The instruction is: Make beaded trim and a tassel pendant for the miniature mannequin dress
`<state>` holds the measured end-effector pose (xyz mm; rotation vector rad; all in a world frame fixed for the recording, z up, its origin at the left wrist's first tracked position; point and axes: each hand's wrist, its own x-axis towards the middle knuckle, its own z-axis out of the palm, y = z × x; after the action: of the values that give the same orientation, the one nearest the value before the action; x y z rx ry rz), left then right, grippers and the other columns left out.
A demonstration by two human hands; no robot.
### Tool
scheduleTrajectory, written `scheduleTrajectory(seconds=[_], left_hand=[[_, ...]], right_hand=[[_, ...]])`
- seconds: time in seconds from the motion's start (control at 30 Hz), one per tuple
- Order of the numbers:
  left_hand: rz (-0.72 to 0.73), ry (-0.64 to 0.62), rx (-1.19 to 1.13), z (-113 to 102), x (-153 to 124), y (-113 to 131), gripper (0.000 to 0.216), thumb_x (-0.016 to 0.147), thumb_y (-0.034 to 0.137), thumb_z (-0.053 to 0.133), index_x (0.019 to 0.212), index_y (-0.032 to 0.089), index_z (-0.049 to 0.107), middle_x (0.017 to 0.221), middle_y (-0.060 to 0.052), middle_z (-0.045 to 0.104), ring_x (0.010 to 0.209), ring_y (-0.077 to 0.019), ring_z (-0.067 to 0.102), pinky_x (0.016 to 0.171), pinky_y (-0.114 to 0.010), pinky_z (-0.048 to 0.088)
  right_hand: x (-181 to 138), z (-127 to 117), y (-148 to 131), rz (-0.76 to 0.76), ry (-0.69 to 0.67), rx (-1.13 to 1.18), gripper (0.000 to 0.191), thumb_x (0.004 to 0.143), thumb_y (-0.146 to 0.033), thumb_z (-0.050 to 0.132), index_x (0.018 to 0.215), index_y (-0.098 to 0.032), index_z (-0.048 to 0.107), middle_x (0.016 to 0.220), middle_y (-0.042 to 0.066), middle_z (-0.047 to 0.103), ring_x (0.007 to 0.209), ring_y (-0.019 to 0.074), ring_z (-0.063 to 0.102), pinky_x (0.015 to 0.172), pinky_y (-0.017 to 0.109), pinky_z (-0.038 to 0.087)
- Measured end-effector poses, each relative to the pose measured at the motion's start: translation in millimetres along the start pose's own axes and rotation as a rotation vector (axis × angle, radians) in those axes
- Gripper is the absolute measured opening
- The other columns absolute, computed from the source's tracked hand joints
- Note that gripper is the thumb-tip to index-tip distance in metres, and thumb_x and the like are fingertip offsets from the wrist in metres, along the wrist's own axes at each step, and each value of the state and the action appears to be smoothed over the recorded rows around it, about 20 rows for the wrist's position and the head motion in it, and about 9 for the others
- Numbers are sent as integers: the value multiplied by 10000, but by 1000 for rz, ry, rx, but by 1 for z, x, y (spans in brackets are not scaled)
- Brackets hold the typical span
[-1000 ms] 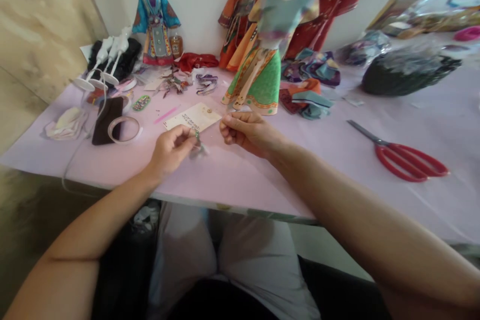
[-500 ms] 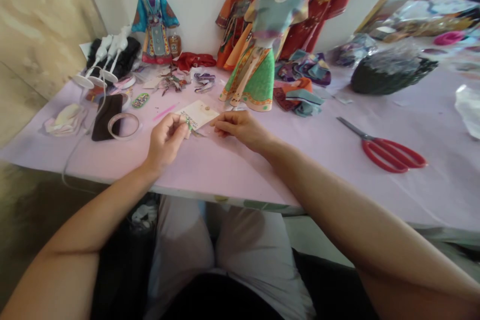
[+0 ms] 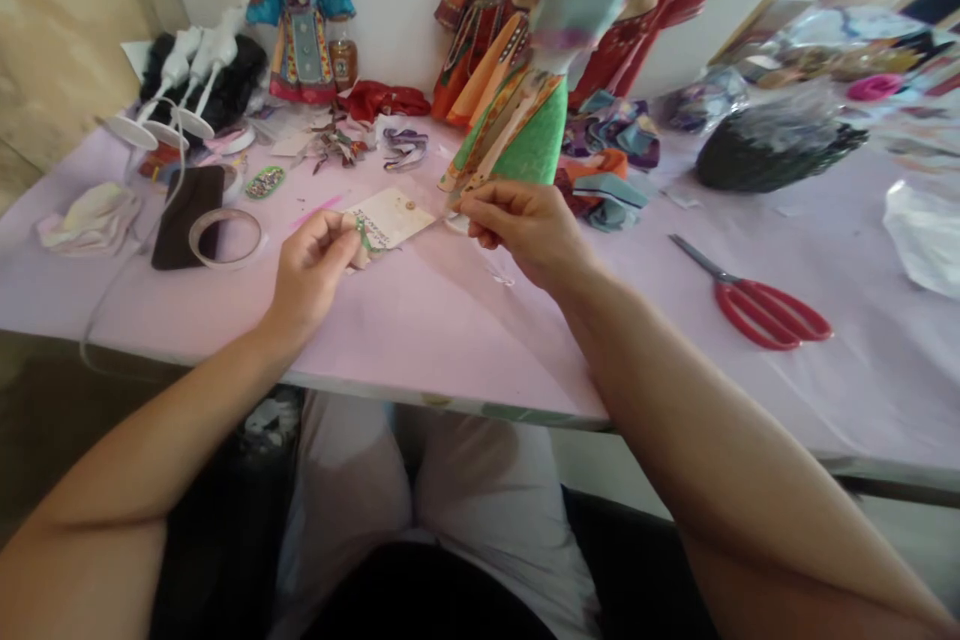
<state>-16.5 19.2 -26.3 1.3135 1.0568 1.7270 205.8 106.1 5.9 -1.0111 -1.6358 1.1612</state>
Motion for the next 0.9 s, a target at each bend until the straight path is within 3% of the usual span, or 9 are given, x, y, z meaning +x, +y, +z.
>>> scheduleTrajectory(seconds=[0.13, 0.23, 0.47, 0.67, 0.9], left_hand=[[8, 19, 5, -1, -1, 0, 104, 827, 253, 750, 780, 211, 667, 611, 33, 653, 587, -111, 596, 629, -238, 506], [39, 28, 1, -2, -1, 0, 120, 862, 240, 741, 766, 220, 671, 624, 34, 642, 599, -108, 593, 648, -240, 509], [42, 105, -35, -2, 4, -3, 196, 894, 281, 754, 729, 248, 653, 645, 16, 607, 613, -135, 570, 637, -286, 511], [-5, 129, -100, -2, 7, -2, 195, 881, 236, 744, 718, 226, 638, 637, 22, 596, 614, -123, 567, 643, -267, 506], [-62, 141, -161, -1, 7, 3, 162, 848, 130, 670, 709, 195, 617, 620, 37, 593, 606, -92, 533, 661, -230, 480]], right_hand=[[-3, -6, -3, -69, -5, -75, 158, 891, -204, 717, 738, -167, 709, 545, -46, 521, 477, 64, 408, 490, 235, 322], [-4, -7, 0, -124, -13, -141, 149, 895, -208, 673, 751, -179, 698, 618, -19, 576, 517, 83, 440, 516, 250, 342], [-8, 11, 23, -190, -241, -442, 62, 820, -186, 623, 803, -172, 682, 761, 31, 658, 669, 146, 546, 656, 297, 431], [-6, 20, 23, -157, -258, -568, 78, 838, -204, 610, 803, -175, 672, 804, 48, 684, 690, 158, 555, 682, 297, 435], [6, 29, 1, -103, -419, -889, 81, 874, -138, 588, 826, -179, 639, 867, 73, 698, 789, 193, 616, 763, 305, 442]])
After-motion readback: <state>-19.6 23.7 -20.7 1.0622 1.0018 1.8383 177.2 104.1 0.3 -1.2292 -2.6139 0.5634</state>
